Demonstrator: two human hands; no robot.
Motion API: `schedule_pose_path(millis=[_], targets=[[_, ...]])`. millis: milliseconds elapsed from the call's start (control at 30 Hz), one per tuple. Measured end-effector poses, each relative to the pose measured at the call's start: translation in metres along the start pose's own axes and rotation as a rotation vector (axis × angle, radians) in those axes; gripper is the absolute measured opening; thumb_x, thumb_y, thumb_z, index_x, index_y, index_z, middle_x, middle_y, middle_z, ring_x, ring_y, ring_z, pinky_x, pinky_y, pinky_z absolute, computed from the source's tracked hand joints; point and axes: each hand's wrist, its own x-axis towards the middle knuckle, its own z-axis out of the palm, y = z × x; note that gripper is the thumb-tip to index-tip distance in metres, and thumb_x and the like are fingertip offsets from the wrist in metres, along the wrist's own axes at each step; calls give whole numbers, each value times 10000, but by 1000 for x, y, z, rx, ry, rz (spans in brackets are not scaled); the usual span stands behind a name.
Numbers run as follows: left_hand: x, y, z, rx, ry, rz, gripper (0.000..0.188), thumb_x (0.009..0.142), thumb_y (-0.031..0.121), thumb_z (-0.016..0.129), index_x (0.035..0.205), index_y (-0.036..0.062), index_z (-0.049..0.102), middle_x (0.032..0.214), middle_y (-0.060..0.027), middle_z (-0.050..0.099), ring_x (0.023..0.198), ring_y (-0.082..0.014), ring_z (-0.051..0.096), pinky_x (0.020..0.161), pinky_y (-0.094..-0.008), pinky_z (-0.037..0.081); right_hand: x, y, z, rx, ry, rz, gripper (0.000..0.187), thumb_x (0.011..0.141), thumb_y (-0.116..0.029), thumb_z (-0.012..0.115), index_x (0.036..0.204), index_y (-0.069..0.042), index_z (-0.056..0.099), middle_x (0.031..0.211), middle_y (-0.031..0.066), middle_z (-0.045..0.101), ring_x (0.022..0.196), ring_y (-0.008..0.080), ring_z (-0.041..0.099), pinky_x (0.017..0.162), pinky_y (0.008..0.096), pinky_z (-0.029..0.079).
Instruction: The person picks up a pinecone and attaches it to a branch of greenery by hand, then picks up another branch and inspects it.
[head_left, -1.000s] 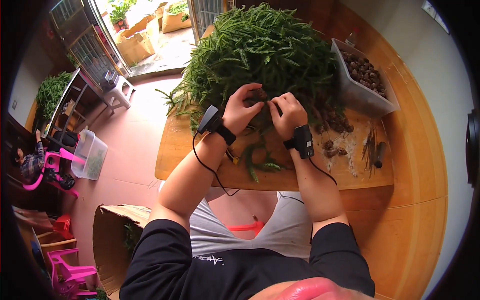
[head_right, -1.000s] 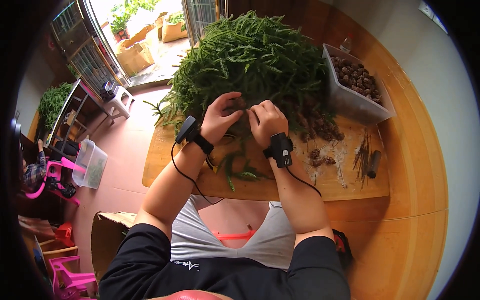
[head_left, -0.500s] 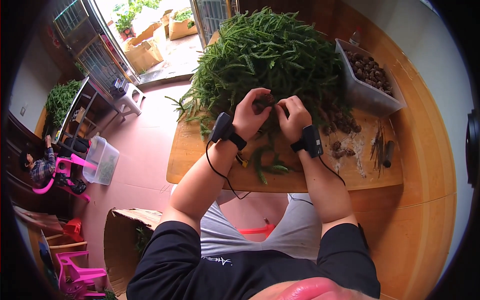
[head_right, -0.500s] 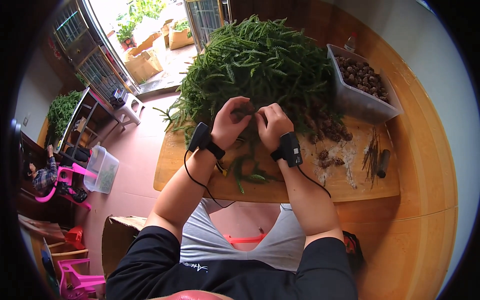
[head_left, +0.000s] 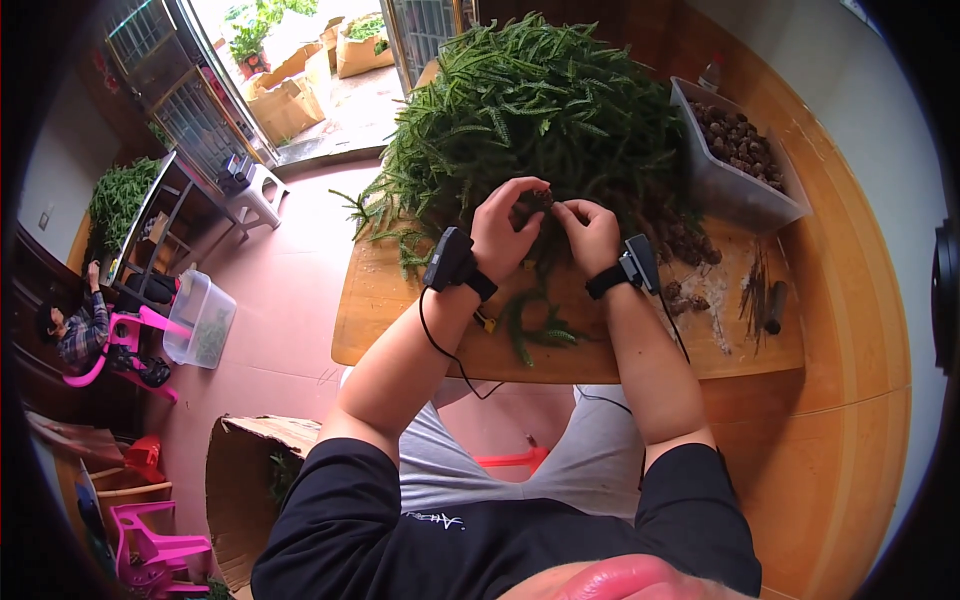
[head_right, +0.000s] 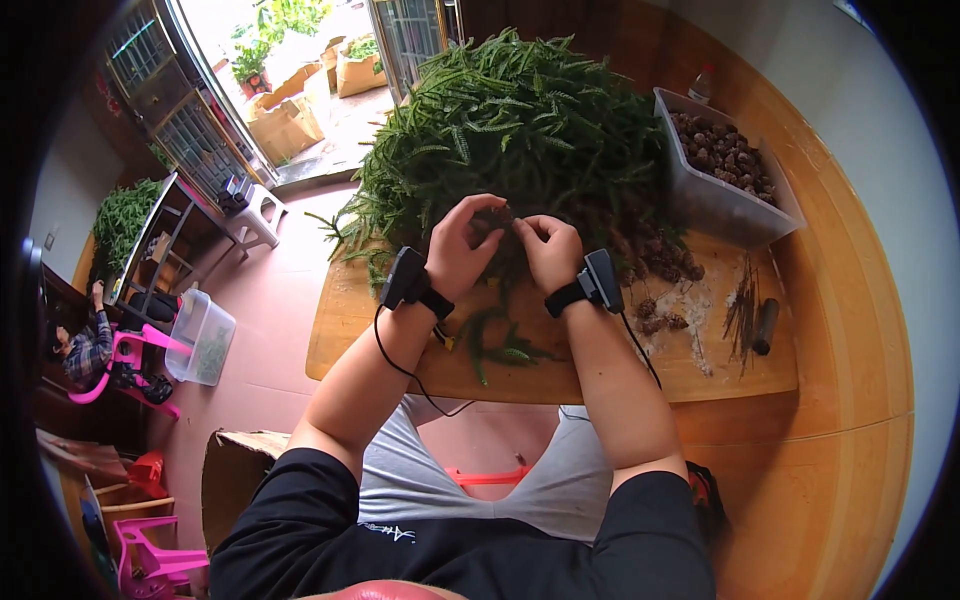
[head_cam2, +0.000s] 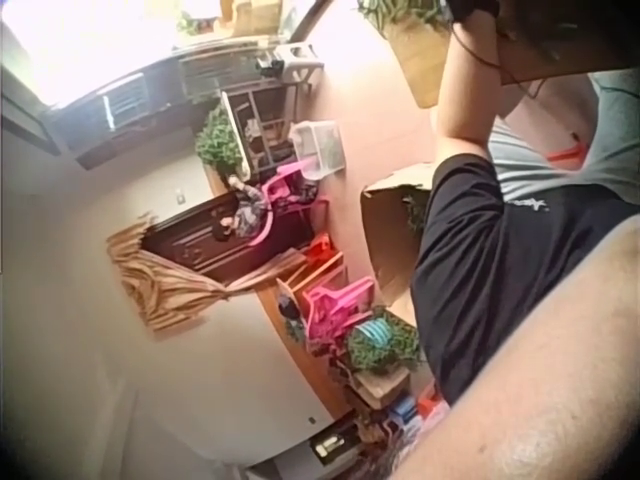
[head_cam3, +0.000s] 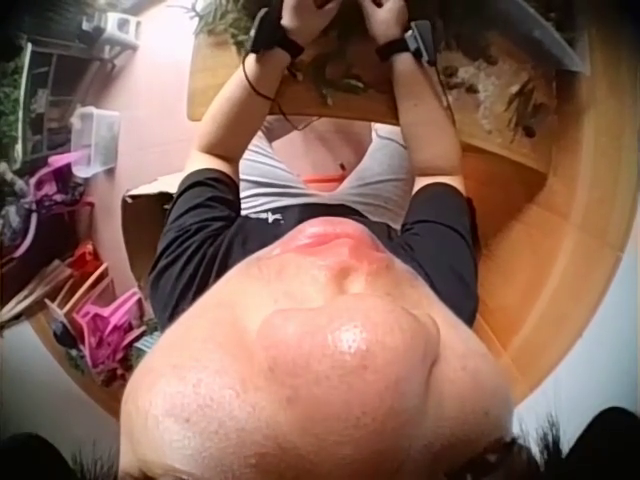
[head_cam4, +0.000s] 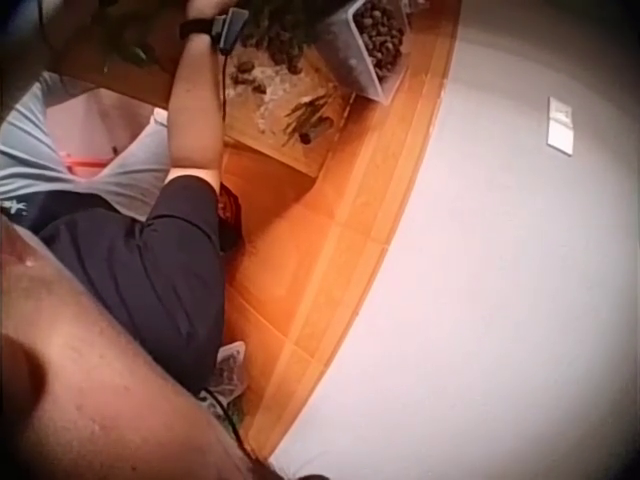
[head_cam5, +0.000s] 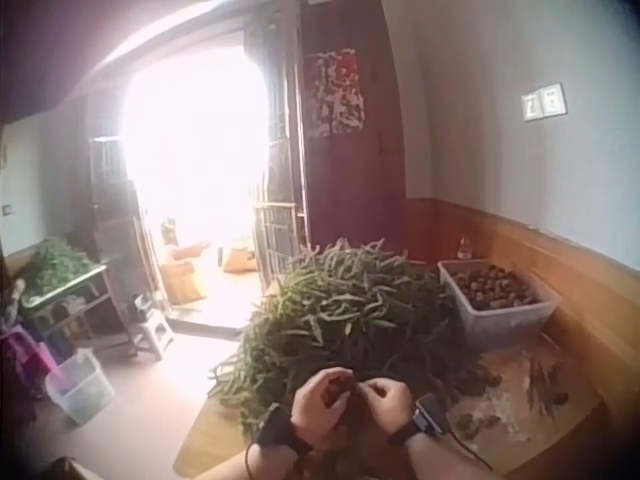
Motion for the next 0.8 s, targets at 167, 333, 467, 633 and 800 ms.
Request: schedule_pose_path(millis=[167, 333, 467, 633, 800], targets=[[1, -18, 6, -334, 36, -92, 421, 860, -89, 640, 1250, 45, 557, 1162, -54, 623, 1029, -125, 620, 856, -247, 529, -4, -11, 0, -214, 81, -195, 221, 886, -208, 712, 887, 12, 721, 783, 80, 707, 717, 122, 639, 674, 277, 484], [2, -13, 5, -356, 32, -102, 408, 861, -86, 642, 1239, 47, 566, 1158, -55, 627, 1045, -121, 620, 854, -247, 531, -3, -9, 0, -307, 106, -310, 214, 895, -205, 705, 863, 7, 718, 737, 69, 689, 678, 123, 625, 654, 289, 479], [0, 4, 1, -169, 24, -36, 399, 817, -90, 653, 1188, 52, 609, 1111, -75, 658, 983, -161, 656, 826, -265, 541, -1, 2, 3, 75, 24, -3, 208, 905, -185, 693, 824, 5, 706, 695, 20, 646, 642, 112, 593, 631, 285, 473], [3, 6, 3, -70, 29, 150, 391, 785, -103, 645, 1145, 49, 636, 1101, -106, 667, 986, -247, 677, 833, -307, 556, 4, 10, -3, 306, -37, 183, 184, 908, -184, 693, 833, -17, 708, 673, -32, 606, 590, 76, 540, 559, 256, 438], [4, 0, -1, 18, 40, 249, 404, 793, -77, 670, 1169, 66, 630, 1119, -86, 673, 935, -202, 694, 729, -279, 562, 6, 6, -12, 483, -186, 389, 145, 909, -189, 693, 873, -50, 714, 674, -47, 596, 545, 46, 486, 489, 219, 365]])
